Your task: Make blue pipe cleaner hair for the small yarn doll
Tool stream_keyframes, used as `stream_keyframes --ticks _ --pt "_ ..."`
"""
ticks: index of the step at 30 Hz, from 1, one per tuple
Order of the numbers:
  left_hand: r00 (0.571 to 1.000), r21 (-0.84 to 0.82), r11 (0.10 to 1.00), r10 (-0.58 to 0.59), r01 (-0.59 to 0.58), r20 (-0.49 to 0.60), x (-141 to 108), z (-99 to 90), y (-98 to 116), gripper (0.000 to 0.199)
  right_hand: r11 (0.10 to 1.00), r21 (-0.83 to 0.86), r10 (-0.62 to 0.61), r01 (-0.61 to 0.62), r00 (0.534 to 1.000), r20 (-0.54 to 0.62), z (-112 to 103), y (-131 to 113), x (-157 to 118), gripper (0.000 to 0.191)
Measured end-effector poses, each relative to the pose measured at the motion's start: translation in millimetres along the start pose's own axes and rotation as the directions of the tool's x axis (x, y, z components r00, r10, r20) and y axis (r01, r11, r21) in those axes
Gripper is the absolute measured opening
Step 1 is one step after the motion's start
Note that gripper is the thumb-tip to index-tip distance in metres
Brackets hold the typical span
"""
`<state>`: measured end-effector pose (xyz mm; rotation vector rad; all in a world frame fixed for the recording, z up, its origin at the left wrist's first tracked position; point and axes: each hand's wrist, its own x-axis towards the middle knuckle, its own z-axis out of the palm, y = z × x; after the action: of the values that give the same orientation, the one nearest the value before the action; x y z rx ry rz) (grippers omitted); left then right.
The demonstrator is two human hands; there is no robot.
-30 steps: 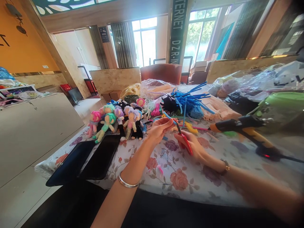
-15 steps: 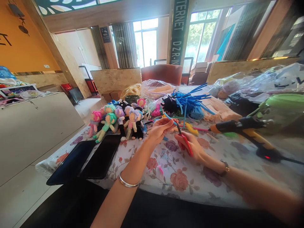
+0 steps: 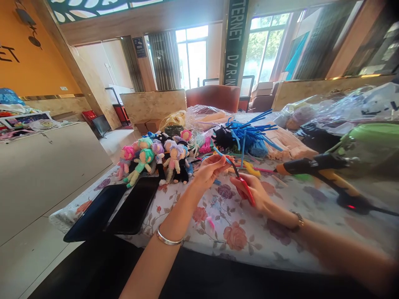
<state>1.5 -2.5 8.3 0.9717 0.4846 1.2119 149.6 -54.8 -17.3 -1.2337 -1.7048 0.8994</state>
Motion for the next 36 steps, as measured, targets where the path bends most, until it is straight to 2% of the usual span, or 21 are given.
stream_keyframes --ticks 6,18,30,36 --pt "1.0 -0.02 1.0 0.0 -0.001 -0.012 -0.1 -0.3 0.1 0.02 1.0 0.024 -0.015 0.014 0.999 0.047 -1.7 -1.2 -0.6 0.052" --pt "0.998 -0.054 0.998 -0.027 0.023 -0.062 -0.9 2.9 1.0 0.017 0.999 0.022 0.022 -0.023 1.0 0.016 0.4 -1.3 0.0 0.056" --pt "0.999 -0.055 0.998 -0.019 0.017 -0.035 -0.8 2.6 0.9 0.018 1.0 -0.019 0.007 -0.007 1.0 -0.005 1.0 3.6 1.3 0.055" --pt "1.0 -0.015 1.0 0.003 -0.004 -0.019 -0.5 0.2 -1.0 0.02 0.999 -0.032 -0.012 0.012 1.0 -0.002 1.7 -2.2 -0.3 0.054"
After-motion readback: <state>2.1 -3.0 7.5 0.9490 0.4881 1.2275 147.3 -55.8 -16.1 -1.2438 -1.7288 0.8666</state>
